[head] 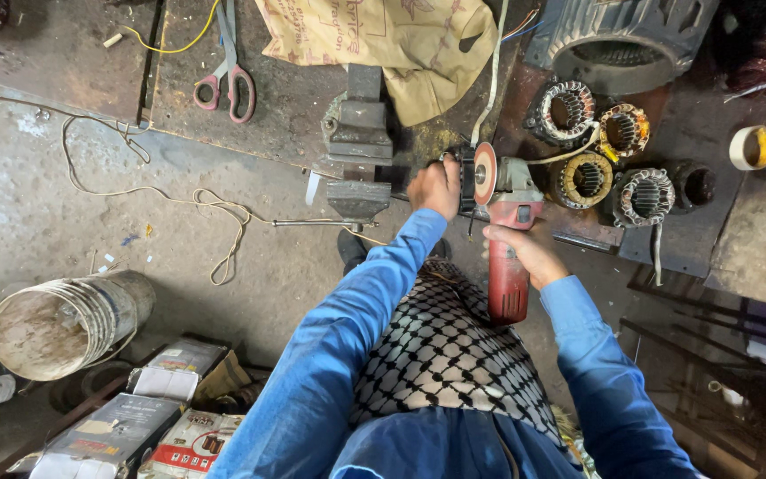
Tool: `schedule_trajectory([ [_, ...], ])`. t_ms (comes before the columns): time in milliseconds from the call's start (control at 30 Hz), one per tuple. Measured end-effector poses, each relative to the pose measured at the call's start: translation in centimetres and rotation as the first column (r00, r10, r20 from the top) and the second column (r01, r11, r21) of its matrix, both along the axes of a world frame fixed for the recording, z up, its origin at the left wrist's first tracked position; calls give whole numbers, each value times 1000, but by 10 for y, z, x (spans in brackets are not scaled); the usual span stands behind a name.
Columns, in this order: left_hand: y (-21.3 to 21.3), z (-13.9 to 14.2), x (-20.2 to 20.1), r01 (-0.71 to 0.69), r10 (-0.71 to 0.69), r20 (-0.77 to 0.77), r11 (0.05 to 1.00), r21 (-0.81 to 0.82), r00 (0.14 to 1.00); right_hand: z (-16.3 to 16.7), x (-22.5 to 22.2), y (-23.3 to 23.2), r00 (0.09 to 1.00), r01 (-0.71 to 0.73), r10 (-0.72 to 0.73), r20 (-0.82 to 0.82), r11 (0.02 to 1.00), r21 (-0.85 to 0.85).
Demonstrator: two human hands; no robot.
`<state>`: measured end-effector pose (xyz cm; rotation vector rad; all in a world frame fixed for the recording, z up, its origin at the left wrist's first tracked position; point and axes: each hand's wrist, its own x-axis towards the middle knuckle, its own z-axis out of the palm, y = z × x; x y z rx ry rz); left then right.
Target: The person uses a handheld angle grinder to grind the edges of cylindrical metal parts clamped in a bench vise. They handle several parts one by one, rotating them to grind different sides while sparks fly from the contact point.
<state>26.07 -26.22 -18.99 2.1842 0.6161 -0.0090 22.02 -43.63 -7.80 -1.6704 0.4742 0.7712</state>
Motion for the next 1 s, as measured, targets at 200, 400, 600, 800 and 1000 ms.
schedule_trajectory([
  [200,-1,-1,-1,-7,7,11,1000,-3,1000,-1,0,0,1000,0,1,4,1000,-6],
  [400,0,0,-1,-4,4,22,1000,-2,1000,2,1,2,1000,3,-3,-4,1000,4],
  [600,0,1,-1,18,-18,0,999,-27,1000,3,3,3,1000,-17,17,-14,999,-40],
  [800,-1,1,-2,-6,6,20,1000,4,1000,-1,3,2,1000,1,-1,-15,1000,-27],
  [1000,-1,4,0,19,-19,-3,1000,16,1000,-5,5,2,1000,19,-19,-1,1000,1],
])
